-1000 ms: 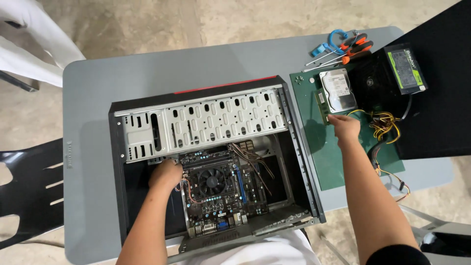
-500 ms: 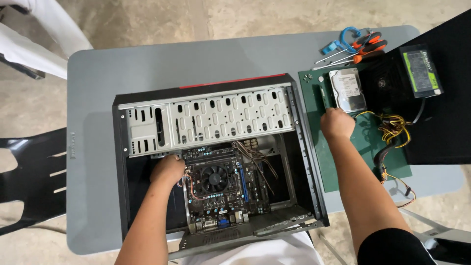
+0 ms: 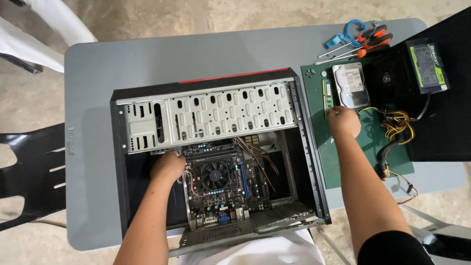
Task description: Removing the power supply unit and CPU cooling fan from a desktop computer case using a screwdriver.
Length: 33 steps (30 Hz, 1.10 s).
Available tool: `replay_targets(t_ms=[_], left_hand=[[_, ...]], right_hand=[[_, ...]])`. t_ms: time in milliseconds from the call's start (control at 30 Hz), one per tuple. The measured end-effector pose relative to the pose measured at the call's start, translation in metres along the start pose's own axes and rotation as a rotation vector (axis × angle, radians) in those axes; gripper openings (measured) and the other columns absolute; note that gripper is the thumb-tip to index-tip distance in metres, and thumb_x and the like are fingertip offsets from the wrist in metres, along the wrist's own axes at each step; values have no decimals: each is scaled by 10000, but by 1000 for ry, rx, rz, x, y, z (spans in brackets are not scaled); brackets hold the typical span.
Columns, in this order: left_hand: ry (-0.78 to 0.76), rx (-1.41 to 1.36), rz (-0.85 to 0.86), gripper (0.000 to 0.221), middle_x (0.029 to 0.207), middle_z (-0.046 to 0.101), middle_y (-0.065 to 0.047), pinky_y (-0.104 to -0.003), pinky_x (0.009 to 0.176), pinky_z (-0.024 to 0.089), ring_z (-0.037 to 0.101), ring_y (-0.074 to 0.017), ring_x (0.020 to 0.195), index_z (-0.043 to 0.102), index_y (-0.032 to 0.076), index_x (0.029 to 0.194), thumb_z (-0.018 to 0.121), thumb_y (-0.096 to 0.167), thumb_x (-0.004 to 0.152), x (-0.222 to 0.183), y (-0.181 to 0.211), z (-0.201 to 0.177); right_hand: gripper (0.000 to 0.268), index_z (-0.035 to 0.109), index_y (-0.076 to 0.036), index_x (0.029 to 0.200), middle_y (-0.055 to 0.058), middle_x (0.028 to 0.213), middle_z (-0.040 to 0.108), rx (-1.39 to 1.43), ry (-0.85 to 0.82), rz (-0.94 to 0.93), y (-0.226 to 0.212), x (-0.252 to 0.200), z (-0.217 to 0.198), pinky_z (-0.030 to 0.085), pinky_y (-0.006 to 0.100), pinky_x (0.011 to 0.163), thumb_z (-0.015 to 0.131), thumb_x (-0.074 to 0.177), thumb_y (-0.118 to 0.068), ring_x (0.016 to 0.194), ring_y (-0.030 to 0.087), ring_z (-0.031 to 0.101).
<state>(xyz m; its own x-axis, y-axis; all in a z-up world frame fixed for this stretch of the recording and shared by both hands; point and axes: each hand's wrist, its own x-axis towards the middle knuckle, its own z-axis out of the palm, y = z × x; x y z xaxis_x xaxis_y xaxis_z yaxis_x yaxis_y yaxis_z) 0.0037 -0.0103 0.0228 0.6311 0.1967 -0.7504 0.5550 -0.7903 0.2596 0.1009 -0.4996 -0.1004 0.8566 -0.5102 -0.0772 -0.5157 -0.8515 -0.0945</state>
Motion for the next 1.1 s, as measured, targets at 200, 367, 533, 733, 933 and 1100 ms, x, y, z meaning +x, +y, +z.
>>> replay_targets(t_ms=[200, 367, 533, 733, 933, 1100], left_hand=[[7, -5, 3, 399, 920, 711, -143, -418, 902, 487, 617, -299, 1062, 702, 28, 949, 440, 281, 787, 6, -4, 4], [9, 1, 9, 398, 898, 714, -152, -422, 888, 494, 627, -305, 1044, 708, 18, 933, 424, 263, 799, 6, -3, 4], [-25, -19, 35, 455, 1022, 676, -210, -458, 932, 457, 572, -344, 1119, 680, -12, 1017, 432, 312, 815, 0, 0, -1], [0, 24, 36, 442, 1020, 687, -165, -458, 917, 466, 590, -322, 1100, 693, 16, 1020, 434, 322, 833, 6, -4, -2], [-10, 192, -59, 459, 1004, 639, -100, -392, 623, 495, 625, -297, 870, 595, 74, 1099, 365, 434, 933, 1, 5, -1], [-62, 250, 131, 372, 1089, 652, -225, -454, 961, 448, 558, -355, 1138, 657, -53, 1040, 550, 210, 798, -53, 18, -26]], right_hand=[[423, 678, -194, 1130, 94, 1051, 598, 5, 8, 1, -8, -12, 1, 494, 411, 841, 636, 836, -494, 947, 320, 626], [400, 683, -206, 1129, 74, 1061, 587, -29, 61, 20, 0, -1, 18, 501, 420, 819, 645, 837, -476, 928, 320, 627], [394, 709, -210, 1086, 82, 964, 604, -107, 267, -80, 5, 1, 26, 511, 416, 762, 697, 786, -466, 891, 313, 601], [272, 715, -69, 1052, 176, 797, 573, 433, 432, -377, -23, -19, -19, 494, 456, 716, 748, 794, -148, 794, 377, 583], [107, 591, 59, 971, 166, 927, 557, 838, 538, -774, -106, -155, -161, 411, 338, 727, 557, 912, 142, 800, 254, 499], [117, 684, -63, 862, 127, 878, 685, 825, -153, -824, -160, -229, -147, 485, 361, 729, 664, 763, -2, 838, 292, 638]])
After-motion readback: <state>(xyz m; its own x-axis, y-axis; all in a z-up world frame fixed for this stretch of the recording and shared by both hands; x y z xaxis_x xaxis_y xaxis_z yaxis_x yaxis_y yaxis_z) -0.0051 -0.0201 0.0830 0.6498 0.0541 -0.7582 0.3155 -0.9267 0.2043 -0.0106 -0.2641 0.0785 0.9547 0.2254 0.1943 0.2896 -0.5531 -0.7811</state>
